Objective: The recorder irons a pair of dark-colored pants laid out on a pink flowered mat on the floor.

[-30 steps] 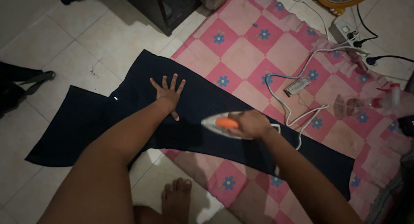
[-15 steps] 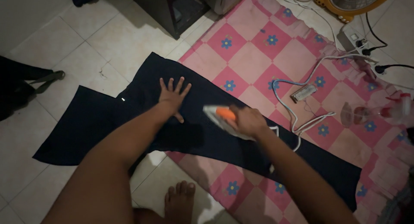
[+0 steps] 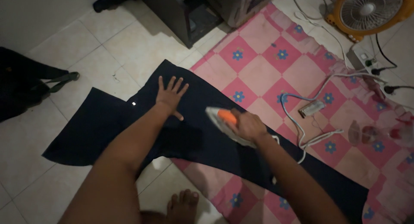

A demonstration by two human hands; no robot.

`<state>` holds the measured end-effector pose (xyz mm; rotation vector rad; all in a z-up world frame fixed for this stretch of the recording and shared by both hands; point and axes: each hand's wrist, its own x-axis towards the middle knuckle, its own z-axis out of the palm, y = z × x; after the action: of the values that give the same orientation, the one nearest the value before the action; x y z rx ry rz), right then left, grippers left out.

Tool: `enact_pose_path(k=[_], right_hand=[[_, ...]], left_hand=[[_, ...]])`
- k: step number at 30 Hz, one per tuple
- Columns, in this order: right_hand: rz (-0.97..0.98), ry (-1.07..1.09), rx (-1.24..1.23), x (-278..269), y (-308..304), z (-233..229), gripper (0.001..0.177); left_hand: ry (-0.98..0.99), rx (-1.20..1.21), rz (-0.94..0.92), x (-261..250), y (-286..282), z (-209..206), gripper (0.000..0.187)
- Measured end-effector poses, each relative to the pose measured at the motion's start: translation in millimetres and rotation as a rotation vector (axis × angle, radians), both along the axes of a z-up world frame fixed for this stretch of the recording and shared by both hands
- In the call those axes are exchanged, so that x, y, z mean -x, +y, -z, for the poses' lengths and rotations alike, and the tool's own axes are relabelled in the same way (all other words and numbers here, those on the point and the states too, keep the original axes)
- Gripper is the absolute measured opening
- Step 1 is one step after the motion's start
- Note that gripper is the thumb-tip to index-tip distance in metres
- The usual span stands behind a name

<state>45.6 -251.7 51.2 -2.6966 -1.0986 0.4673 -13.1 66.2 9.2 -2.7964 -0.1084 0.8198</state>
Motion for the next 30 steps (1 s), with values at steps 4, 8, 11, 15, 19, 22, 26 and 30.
enact_pose_path(k=[4,8,11,15,19,22,26,30], right_hand=[[-0.107,0.020,0.150,-2,11,-5,0.053],[0.048,-0.004,0.039,-7,23,8,0.052],[-0.018,0.028,0.050,-6,35,-6,0.051],[-0.057,0.013,0.127,-5,47,9,0.052],[0.014,-0.032,-0.049,-17,60,17,0.052],[-0.164,-0.007,0.071,-1,73,-23,0.051],[-0.107,-0.021,0.139,-13,84,6,0.051],[-0.024,-0.005,0.066,-11,94,-7,0.054]], left_hand=[[-0.009,0.016,-0.026,1,6,7,0.158],[0.021,0.023,-0.042,-4,8,6,0.158],[0.004,0.037,-0.048,-1,7,9,0.161],[-0.060,0.074,-0.026,7,11,13,0.158],[-0.153,0.092,-0.020,13,13,7,0.155],[-0.190,0.118,-0.027,16,17,10,0.152],[-0.169,0.147,-0.018,16,23,9,0.151],[-0.188,0.158,-0.077,18,45,13,0.141]])
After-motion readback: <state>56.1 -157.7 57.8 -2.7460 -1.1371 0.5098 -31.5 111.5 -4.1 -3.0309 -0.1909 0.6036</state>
